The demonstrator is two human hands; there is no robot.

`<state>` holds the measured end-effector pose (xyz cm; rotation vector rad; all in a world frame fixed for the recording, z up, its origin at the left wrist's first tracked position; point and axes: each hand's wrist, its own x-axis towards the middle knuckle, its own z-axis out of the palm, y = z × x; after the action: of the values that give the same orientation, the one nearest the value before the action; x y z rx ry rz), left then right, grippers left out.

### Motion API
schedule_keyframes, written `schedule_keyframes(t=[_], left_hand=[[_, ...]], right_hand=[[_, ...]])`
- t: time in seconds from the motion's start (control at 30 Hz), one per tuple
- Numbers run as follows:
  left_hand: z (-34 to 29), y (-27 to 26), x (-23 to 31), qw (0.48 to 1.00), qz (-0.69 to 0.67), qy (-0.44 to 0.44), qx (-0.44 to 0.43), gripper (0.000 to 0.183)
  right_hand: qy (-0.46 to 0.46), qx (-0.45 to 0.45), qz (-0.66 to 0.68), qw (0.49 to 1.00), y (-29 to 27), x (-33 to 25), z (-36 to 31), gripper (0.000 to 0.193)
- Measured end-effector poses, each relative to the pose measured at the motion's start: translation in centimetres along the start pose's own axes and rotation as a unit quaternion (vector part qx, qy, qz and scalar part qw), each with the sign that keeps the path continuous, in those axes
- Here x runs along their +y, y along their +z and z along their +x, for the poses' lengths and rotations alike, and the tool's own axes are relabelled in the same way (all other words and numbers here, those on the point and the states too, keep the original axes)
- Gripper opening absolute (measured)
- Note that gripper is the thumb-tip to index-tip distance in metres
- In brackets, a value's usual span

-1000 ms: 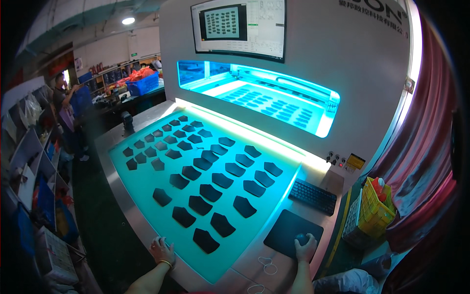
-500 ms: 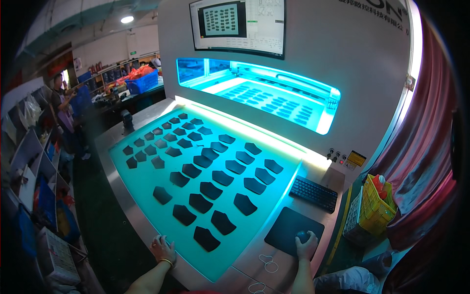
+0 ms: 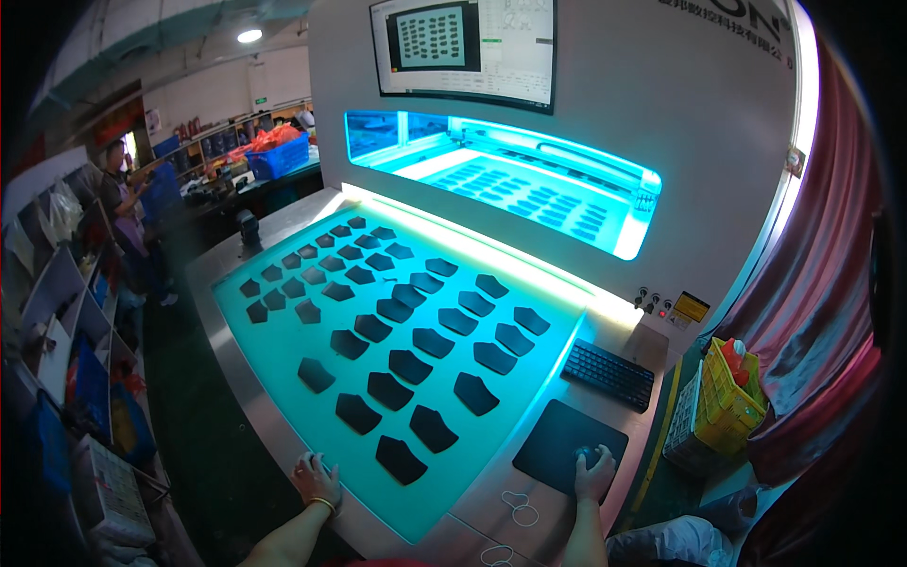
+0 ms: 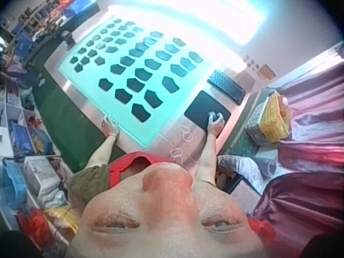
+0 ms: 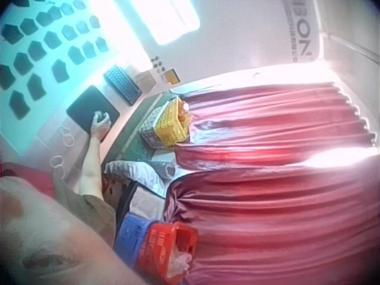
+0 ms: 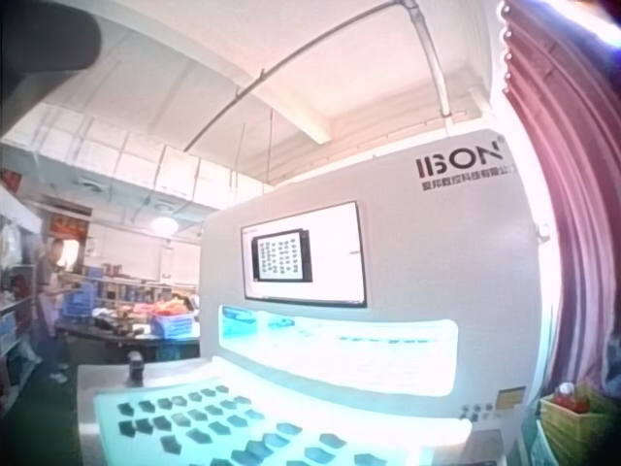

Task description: Arranging and organizing cut leather or synthetic pieces for shoe manufacturing on a light table and using a computer interface.

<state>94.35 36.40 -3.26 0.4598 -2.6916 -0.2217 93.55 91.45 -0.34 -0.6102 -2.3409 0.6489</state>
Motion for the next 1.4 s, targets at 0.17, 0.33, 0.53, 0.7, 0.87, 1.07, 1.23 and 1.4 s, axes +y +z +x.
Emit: schedule_keyframes(t=[0.17,0.33,0.53,0.7,0.87,1.07,1.23,1.4], left_hand=[[0.0,0.2,-0.1,1.000,0.003,0.003,0.001,0.049],[0.1,-0.2,0.2,1.000,0.009,-0.011,-0.008,0.050],[0.1,0.4,0.1,1.000,0.001,-0.004,-0.001,0.050],[0.0,0.4,0.1,1.000,0.006,-0.007,-0.002,0.050],[-0.1,0.4,0.0,1.000,0.008,-0.002,0.008,0.050],[0.0,0.5,-0.1,1.000,0.006,0.001,0.007,0.051],[0.0,0.2,0.0,1.000,-0.002,0.001,0.006,0.051],[0.2,-0.1,0.5,1.000,-0.001,-0.004,-0.007,0.050]], right_hand=[[-0.003,0.009,0.007,1.000,0.0,0.4,0.0,0.057],[-0.021,0.001,0.007,1.000,-0.2,-0.2,0.0,0.070],[-0.013,-0.024,-0.004,1.000,-0.8,-0.5,0.0,0.070],[-0.022,-0.028,-0.006,0.999,-0.8,-0.4,-0.1,0.070],[-0.029,-0.032,-0.008,0.999,-1.0,-0.5,-0.3,0.069],[-0.028,-0.035,-0.015,0.999,-1.3,-0.9,-0.3,0.069],[-0.027,-0.045,0.002,0.999,-1.4,-1.2,-0.1,0.070],[-0.005,-0.021,0.030,0.999,-1.0,-0.5,-0.2,0.069]])
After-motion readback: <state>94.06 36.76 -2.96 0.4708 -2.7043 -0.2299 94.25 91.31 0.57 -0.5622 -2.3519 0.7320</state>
